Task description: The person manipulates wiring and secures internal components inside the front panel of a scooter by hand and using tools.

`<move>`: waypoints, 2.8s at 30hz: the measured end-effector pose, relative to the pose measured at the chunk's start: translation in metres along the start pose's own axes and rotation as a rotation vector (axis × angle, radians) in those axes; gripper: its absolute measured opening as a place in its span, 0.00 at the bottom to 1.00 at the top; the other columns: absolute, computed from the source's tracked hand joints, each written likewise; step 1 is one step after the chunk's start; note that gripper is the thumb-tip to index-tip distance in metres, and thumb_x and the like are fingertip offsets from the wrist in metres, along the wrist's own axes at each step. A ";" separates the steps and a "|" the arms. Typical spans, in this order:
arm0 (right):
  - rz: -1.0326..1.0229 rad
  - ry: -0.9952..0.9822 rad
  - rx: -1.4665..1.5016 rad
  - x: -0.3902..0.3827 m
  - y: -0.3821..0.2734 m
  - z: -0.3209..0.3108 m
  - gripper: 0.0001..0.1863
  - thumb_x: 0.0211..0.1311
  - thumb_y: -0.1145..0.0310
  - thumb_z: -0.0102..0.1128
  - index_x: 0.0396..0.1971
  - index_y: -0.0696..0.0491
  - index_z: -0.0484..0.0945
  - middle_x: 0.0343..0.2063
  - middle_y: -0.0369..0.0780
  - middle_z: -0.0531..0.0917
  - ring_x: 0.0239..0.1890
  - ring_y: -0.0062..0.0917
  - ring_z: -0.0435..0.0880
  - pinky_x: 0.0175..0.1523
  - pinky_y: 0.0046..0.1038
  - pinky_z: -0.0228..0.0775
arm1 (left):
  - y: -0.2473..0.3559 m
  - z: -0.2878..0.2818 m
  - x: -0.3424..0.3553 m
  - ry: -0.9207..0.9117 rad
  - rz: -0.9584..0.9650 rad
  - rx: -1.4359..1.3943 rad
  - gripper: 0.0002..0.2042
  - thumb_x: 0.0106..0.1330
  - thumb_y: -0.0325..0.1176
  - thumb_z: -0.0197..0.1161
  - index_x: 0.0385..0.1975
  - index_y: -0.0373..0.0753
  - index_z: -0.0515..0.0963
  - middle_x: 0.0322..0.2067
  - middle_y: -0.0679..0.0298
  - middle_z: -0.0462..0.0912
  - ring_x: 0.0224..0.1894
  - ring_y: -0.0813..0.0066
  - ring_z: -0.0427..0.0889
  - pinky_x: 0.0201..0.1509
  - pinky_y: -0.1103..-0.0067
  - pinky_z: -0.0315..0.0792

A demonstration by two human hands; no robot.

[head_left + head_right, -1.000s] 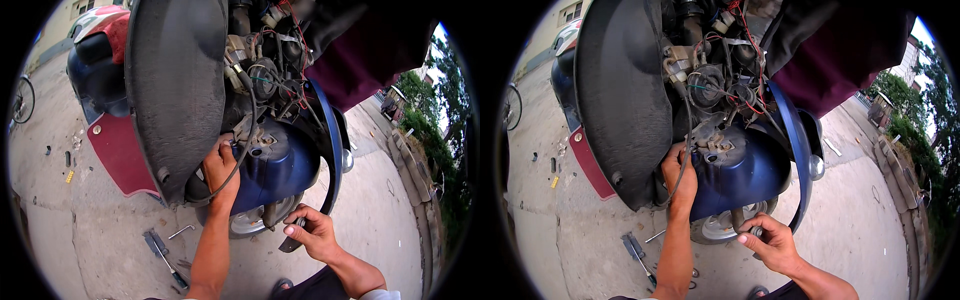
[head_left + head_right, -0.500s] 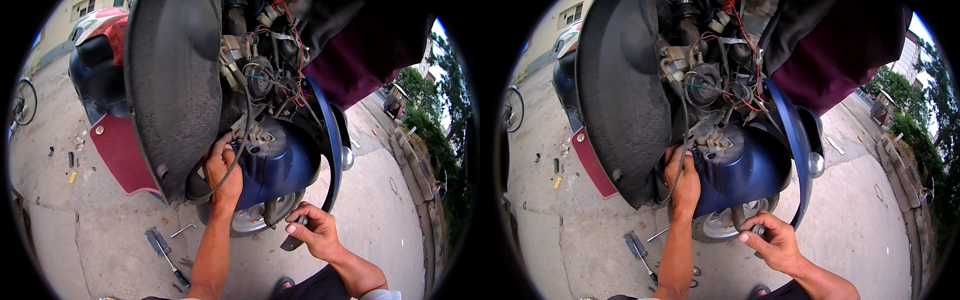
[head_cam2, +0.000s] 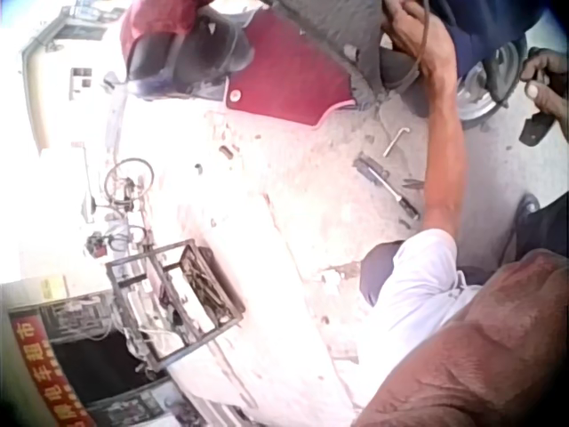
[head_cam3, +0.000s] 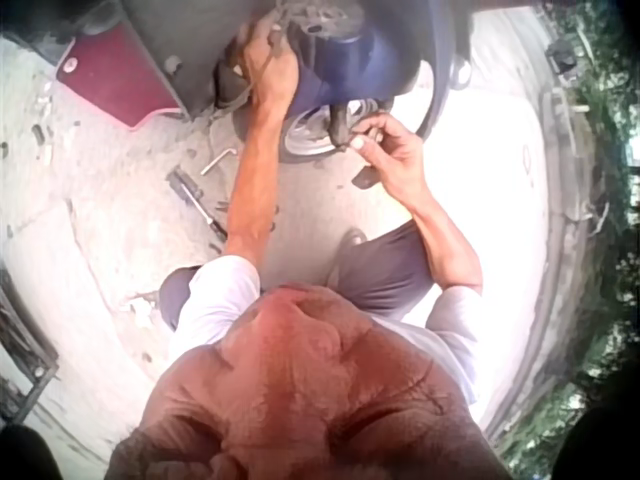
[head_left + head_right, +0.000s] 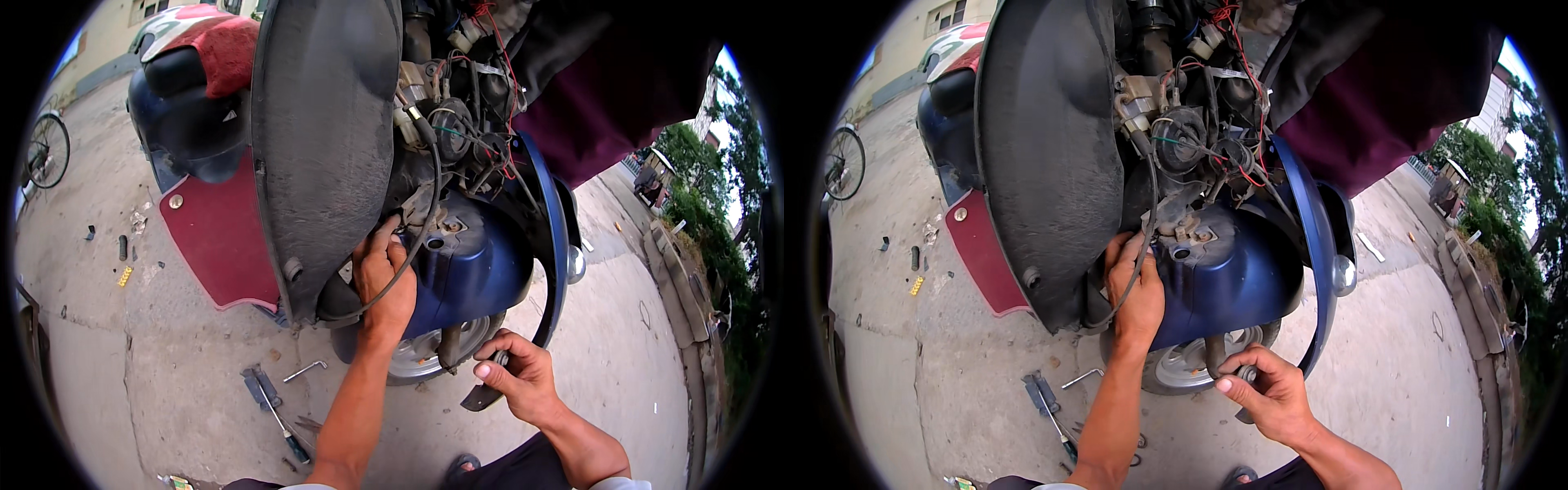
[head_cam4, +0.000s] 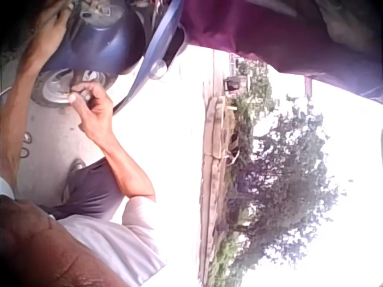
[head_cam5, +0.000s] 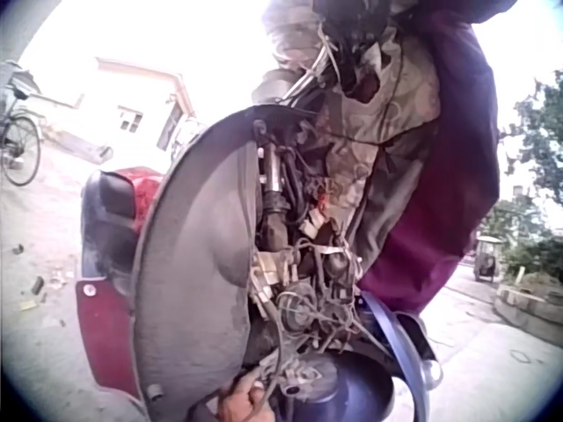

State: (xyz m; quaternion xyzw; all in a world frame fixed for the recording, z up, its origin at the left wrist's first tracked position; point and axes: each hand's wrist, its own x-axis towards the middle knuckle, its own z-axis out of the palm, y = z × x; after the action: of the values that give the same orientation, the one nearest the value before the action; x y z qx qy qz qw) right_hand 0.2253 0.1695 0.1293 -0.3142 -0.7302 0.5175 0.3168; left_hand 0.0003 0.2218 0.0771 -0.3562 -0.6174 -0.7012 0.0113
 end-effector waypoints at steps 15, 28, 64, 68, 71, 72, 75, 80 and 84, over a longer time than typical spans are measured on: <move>0.027 0.007 -0.006 0.002 -0.001 0.004 0.12 0.66 0.71 0.72 0.45 0.58 0.82 0.37 0.32 0.78 0.35 0.12 0.71 0.36 0.18 0.63 | -0.001 0.001 -0.007 0.066 0.138 0.011 0.16 0.66 0.20 0.57 0.52 0.28 0.79 0.48 0.46 0.79 0.52 0.45 0.80 0.59 0.61 0.72; -0.056 0.064 0.007 0.009 -0.001 0.007 0.17 0.78 0.72 0.54 0.61 0.62 0.73 0.38 0.37 0.79 0.40 0.19 0.78 0.48 0.23 0.74 | 0.011 -0.008 -0.032 -0.030 0.195 -0.036 0.18 0.72 0.24 0.52 0.61 0.30 0.69 0.59 0.43 0.68 0.64 0.46 0.68 0.69 0.59 0.61; -0.231 0.175 0.096 0.023 0.009 0.022 0.11 0.65 0.79 0.71 0.41 0.60 0.76 0.38 0.37 0.80 0.40 0.18 0.82 0.47 0.22 0.76 | 0.000 -0.010 -0.004 -0.155 0.051 -0.001 0.22 0.60 0.25 0.55 0.57 0.34 0.73 0.68 0.42 0.61 0.72 0.41 0.57 0.77 0.52 0.49; -0.232 0.157 0.088 0.023 0.009 0.023 0.11 0.64 0.78 0.71 0.42 0.60 0.76 0.38 0.37 0.80 0.40 0.18 0.82 0.47 0.23 0.76 | -0.004 -0.012 0.000 -0.159 0.084 0.076 0.21 0.61 0.26 0.55 0.56 0.36 0.75 0.65 0.40 0.64 0.70 0.39 0.59 0.75 0.52 0.51; -0.221 0.164 0.107 0.023 0.009 0.025 0.11 0.65 0.78 0.71 0.42 0.60 0.76 0.38 0.38 0.81 0.40 0.18 0.82 0.47 0.23 0.76 | -0.006 -0.008 -0.002 -0.138 0.097 0.138 0.20 0.63 0.28 0.56 0.57 0.37 0.75 0.63 0.39 0.65 0.68 0.38 0.61 0.74 0.52 0.53; -0.222 0.162 0.107 0.024 0.010 0.025 0.11 0.65 0.78 0.71 0.42 0.60 0.76 0.38 0.38 0.81 0.40 0.18 0.82 0.47 0.23 0.76 | -0.007 -0.006 -0.002 -0.136 0.097 0.138 0.20 0.63 0.28 0.56 0.57 0.37 0.75 0.63 0.39 0.65 0.68 0.38 0.61 0.74 0.52 0.53; -0.217 0.152 0.107 0.025 0.012 0.024 0.11 0.65 0.78 0.70 0.42 0.60 0.76 0.39 0.38 0.81 0.40 0.18 0.83 0.48 0.23 0.76 | -0.010 -0.005 -0.002 -0.097 0.131 0.143 0.20 0.64 0.27 0.56 0.57 0.38 0.76 0.62 0.39 0.66 0.67 0.37 0.62 0.73 0.52 0.53; -0.221 0.128 0.115 0.027 0.011 0.025 0.11 0.65 0.79 0.70 0.42 0.61 0.76 0.39 0.38 0.81 0.41 0.18 0.83 0.48 0.23 0.76 | -0.009 -0.008 -0.002 -0.083 0.092 0.084 0.20 0.62 0.23 0.57 0.56 0.38 0.77 0.60 0.40 0.67 0.66 0.38 0.63 0.73 0.52 0.53; -0.209 0.127 0.125 0.026 0.011 0.025 0.10 0.65 0.79 0.69 0.42 0.61 0.76 0.38 0.37 0.81 0.41 0.18 0.83 0.47 0.23 0.76 | -0.009 -0.009 -0.002 -0.095 0.100 0.041 0.20 0.62 0.23 0.56 0.55 0.38 0.77 0.59 0.41 0.68 0.65 0.40 0.64 0.73 0.52 0.53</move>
State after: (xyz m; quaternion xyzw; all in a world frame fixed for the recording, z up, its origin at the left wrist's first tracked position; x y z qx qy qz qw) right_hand 0.1909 0.1790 0.1162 -0.2481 -0.7036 0.5054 0.4334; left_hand -0.0071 0.2153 0.0682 -0.4194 -0.6128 -0.6694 0.0243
